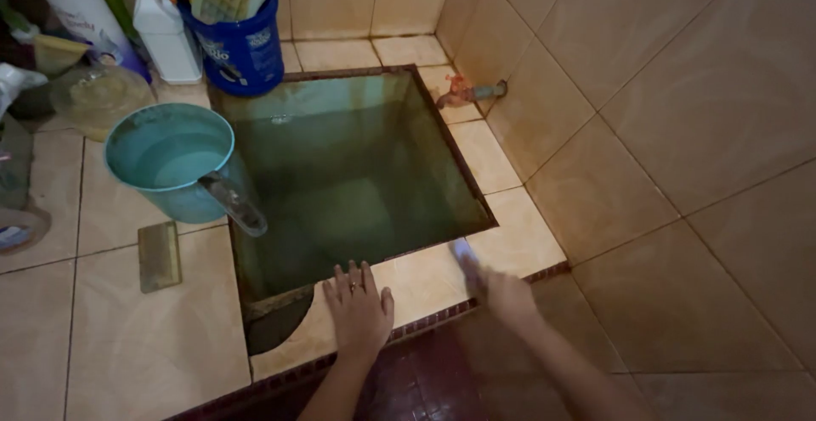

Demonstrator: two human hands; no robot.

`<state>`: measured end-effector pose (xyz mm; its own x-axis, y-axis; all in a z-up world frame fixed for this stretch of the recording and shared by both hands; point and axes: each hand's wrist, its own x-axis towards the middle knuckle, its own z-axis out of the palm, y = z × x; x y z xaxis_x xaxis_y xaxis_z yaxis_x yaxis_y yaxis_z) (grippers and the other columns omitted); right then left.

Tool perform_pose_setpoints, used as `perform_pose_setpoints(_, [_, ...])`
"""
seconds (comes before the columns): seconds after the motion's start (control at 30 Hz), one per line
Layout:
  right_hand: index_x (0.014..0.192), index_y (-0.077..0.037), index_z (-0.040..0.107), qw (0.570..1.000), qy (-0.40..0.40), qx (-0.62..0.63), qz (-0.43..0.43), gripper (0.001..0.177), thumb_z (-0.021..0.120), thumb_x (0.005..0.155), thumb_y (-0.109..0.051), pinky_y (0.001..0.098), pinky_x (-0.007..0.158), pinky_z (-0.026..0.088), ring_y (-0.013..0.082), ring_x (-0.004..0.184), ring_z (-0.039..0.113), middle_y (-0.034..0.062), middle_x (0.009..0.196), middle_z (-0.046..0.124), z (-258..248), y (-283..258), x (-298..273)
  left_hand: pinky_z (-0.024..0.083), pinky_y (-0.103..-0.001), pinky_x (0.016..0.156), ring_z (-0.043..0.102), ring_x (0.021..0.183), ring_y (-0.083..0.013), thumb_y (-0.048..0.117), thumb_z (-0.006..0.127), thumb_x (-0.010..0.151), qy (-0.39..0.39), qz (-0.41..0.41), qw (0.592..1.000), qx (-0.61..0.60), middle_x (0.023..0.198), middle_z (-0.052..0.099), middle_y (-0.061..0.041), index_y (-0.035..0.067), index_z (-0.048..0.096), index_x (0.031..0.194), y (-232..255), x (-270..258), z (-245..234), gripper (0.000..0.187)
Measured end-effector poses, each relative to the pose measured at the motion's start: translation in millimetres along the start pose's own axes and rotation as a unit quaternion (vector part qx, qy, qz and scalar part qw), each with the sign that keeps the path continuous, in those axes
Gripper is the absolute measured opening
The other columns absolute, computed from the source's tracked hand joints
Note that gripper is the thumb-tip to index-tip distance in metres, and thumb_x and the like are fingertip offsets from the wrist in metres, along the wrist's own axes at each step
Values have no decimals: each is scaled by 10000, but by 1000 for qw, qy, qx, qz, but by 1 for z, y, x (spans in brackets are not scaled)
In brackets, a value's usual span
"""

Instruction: Cleaning the tile edges and bathroom sink area with a brush and water.

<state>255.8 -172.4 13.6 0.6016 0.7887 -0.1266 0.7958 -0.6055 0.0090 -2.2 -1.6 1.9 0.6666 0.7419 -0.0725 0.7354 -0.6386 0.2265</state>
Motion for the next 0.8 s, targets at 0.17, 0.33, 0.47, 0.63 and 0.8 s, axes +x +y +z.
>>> perform_pose_setpoints(0.17, [1559, -430, 336, 998, -30, 16, 45, 637, 572, 975, -526, 509, 697, 608, 368, 743, 746, 185, 813, 732, -27, -7, -3, 91, -608, 1201, 142, 1514, -419, 477, 305, 1018, -23, 0, 1000, 18, 1617, 254, -205, 24, 253, 1558, 1, -4, -2, 706])
perform_pose_setpoints(0.33, [1520, -445, 408, 997, 25, 73, -5, 653, 621, 912, -545, 529, 707, 588, 397, 758, 738, 226, 846, 728, -17, 8, -15, 110, -588, 1220, 188, 1504, -420, 481, 326, 1028, -11, -3, 1000, 16, 1596, 308, -224, 20, 291, 1547, -2, -6, -9, 695])
perform_pose_setpoints(0.47, [1503, -414, 418, 998, 29, 60, 2, 630, 631, 921, -521, 522, 718, 585, 396, 767, 728, 201, 860, 741, -29, -6, 12, 120, -595, 1207, 206, 1498, -423, 445, 376, 1009, 42, 3, 999, -14, 1575, 336, -223, 2, 324, 1525, -1, -5, 2, 682])
perform_pose_setpoints(0.63, [1547, -414, 371, 984, -45, 169, 42, 715, 665, 896, -361, 447, 784, 606, 296, 809, 793, 176, 943, 758, -1, 29, -54, 110, -591, 1197, 211, 1490, -421, 417, 436, 988, 42, 3, 997, -64, 1586, 323, -220, 8, 338, 1510, -4, 2, 3, 671])
perform_pose_setpoints(0.8, [1487, -294, 466, 964, -15, 264, -7, 626, 716, 922, -397, 426, 761, 606, 321, 830, 781, 197, 925, 771, -55, -69, -36, 247, -537, 1206, 326, 1486, -362, 446, 491, 993, 21, -38, 951, -307, 1582, 370, -159, 54, 352, 1536, 13, 12, 16, 684])
